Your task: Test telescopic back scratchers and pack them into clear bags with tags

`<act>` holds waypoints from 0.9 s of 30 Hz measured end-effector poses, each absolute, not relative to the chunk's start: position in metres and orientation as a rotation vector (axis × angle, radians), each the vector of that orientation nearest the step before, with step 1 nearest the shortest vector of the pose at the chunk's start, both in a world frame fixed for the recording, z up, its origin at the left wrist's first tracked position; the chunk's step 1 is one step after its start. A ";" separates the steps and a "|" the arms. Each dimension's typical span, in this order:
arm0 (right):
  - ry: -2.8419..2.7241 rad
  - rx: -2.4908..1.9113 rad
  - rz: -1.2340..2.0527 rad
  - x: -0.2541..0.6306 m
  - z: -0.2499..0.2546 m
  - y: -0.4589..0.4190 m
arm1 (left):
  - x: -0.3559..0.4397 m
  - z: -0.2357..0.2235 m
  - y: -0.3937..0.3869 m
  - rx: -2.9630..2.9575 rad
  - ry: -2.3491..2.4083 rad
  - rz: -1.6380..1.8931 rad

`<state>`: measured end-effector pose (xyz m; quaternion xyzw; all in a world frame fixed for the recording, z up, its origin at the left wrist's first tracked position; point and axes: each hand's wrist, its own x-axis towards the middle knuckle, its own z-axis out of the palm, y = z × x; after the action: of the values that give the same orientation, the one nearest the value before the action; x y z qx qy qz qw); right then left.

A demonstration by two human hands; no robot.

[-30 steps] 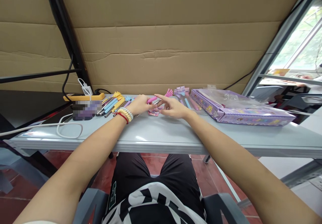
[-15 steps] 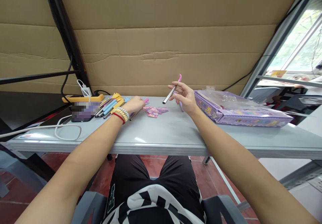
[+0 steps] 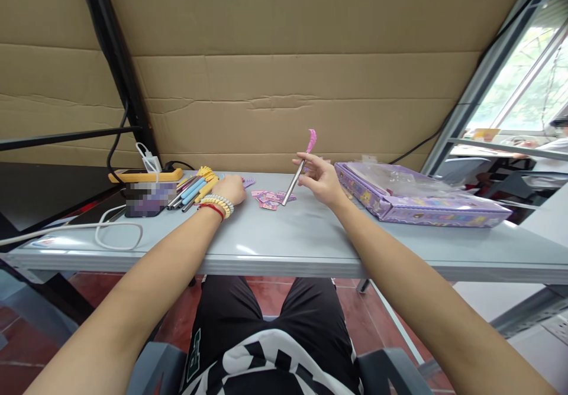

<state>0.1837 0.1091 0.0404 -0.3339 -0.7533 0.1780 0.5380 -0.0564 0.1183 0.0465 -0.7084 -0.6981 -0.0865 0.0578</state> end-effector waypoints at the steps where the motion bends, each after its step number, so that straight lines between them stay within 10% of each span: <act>1: -1.788 -0.772 0.421 0.184 0.040 0.110 | -0.056 0.046 0.119 -2.131 -2.115 -0.260; 21: -1.578 -0.738 0.637 0.179 0.049 0.108 | -0.055 0.044 0.116 -2.101 -2.028 -0.234; 27: -1.726 -0.895 1.258 0.184 0.048 0.107 | -0.058 0.049 0.115 -2.136 -1.931 -0.503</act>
<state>0.1839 0.1070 0.0484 -0.3539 -0.6826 0.4977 0.4015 -0.0576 0.1147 0.0490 -0.7265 -0.6565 -0.1711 0.1091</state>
